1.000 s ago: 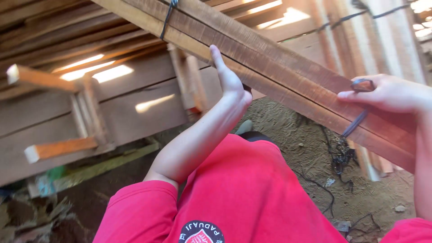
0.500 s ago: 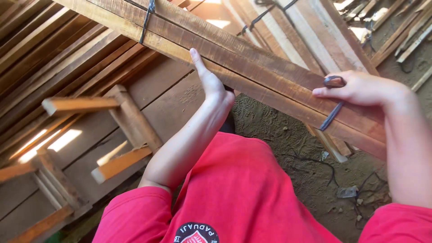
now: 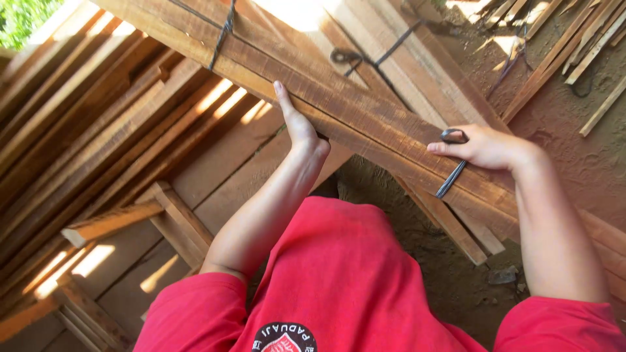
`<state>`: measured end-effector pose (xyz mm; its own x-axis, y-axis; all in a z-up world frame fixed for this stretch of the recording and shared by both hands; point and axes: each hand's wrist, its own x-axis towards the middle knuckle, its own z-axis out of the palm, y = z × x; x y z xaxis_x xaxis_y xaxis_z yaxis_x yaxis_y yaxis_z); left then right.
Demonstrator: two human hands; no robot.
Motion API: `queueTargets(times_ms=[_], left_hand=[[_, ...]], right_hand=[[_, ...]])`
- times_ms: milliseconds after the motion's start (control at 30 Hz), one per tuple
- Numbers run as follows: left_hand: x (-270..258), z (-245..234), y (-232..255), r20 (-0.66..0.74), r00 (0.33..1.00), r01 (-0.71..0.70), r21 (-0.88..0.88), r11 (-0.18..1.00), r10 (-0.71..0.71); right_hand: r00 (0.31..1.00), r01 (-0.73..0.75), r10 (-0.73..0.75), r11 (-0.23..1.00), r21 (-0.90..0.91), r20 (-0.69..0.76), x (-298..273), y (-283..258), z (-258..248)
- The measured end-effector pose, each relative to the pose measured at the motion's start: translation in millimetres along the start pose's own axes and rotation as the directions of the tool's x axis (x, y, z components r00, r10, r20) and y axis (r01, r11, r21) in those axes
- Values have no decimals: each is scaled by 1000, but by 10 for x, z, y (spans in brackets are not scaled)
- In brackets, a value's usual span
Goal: The recorder is organizing, straightening, and bundling long wooden planks in a woodworking shop.
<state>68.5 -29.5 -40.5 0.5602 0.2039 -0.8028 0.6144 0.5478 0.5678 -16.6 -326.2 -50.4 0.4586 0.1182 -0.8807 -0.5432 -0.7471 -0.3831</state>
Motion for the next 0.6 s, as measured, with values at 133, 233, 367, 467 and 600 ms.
queueTargets(times_ms=[133,233,367,467,600], left_hand=[[278,261,51,6,1000,19,39,999,-19],[771,183,-83,-20,999,44,-1,999,-44],[1159,235,-117,-40,998,55,-45,997,-57],[1556,330,-79,-25,998,55,-1,998,-55],[1843,522,99,11,1000,19,1,1000,-19]], right_hand=[[995,-82,82,997,-8,54,202,-62,-213],[997,-41,37,998,49,74,455,42,-282],[996,-29,18,992,125,92,719,85,-357],[997,-19,7,987,157,81,812,-81,-467],[998,21,-32,984,176,61,1455,233,-426]])
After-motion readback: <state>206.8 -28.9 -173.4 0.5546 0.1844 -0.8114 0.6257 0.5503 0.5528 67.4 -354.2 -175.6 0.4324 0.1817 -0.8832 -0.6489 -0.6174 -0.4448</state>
